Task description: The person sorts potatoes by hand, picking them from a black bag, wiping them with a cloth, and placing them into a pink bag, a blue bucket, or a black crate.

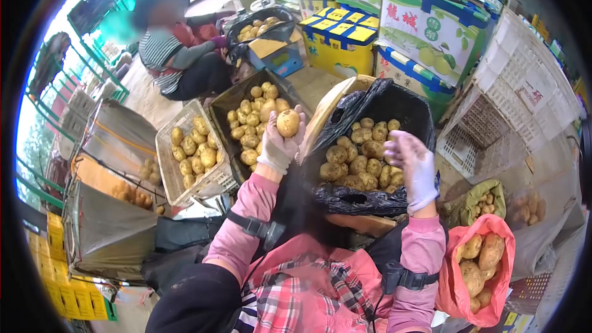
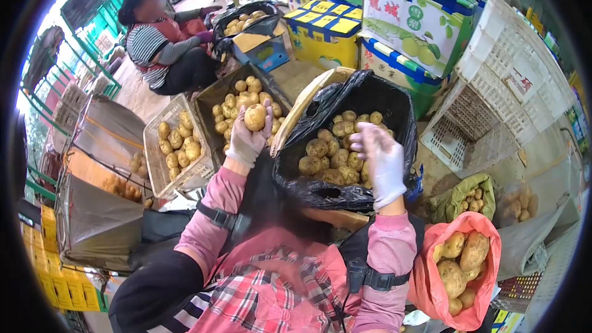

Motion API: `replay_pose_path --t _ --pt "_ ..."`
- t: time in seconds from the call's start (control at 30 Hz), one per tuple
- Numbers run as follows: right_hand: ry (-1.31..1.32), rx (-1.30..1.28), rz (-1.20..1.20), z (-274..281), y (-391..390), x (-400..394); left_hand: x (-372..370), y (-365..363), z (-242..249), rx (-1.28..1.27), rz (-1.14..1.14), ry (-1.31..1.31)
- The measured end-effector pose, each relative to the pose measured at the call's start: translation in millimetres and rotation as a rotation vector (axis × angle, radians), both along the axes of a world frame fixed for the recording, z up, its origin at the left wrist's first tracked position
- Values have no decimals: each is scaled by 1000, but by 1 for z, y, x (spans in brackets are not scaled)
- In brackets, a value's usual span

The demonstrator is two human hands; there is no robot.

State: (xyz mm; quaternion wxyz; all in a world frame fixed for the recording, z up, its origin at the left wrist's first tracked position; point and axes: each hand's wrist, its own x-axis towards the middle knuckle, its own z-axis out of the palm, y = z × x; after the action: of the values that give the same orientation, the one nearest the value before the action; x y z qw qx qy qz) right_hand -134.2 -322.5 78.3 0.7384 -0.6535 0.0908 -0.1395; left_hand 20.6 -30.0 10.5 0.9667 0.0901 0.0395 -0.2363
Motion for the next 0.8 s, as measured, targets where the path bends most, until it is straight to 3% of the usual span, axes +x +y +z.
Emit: replay_pose_path --t 0.07,0.13,0.2,0.27,0.4,0.43,0.47,0.5,0.53,0.57,0.6,0.63,0.67,0.73,0.8 --pt "-21 -71 112 7 13 -2 -25 -34 28 348 50 -230" --pt "-27 115 233 -2 21 3 -62 -73 65 603 66 -394" --pt "-79 174 308 4 33 -2 -65 -102 52 590 98 -604" --pt "-69 151 302 0 28 -3 -90 -122 68 501 -36 -599" --pt "-209 191 298 2 10 -5 -94 -118 59 1019 63 -1052" --pt "-234 236 255 2 13 -2 -101 -120 62 972 -1 -938" --pt "-175 65 219 -3 7 -1 -107 -124 64 922 -55 -819" --pt "-298 77 201 -5 7 2 -101 -119 54 1150 32 -1089" --pt "-155 165 227 3 5 -5 -95 -115 43 1432 193 -1359" --pt "-184 244 233 -4 7 -1 -91 -110 33 1663 406 -1563" --pt "-194 333 217 -5 8 -1 -95 -115 30 1587 431 -1473" --pt "-206 367 228 -11 8 2 -94 -118 24 1129 123 -1098" --pt "-233 357 216 -13 10 3 -97 -123 26 670 -13 -631" --pt "-196 283 156 -27 12 10 -116 -135 38 744 41 -633" --pt "-164 415 207 -33 14 11 -115 -132 33 1098 165 -956"
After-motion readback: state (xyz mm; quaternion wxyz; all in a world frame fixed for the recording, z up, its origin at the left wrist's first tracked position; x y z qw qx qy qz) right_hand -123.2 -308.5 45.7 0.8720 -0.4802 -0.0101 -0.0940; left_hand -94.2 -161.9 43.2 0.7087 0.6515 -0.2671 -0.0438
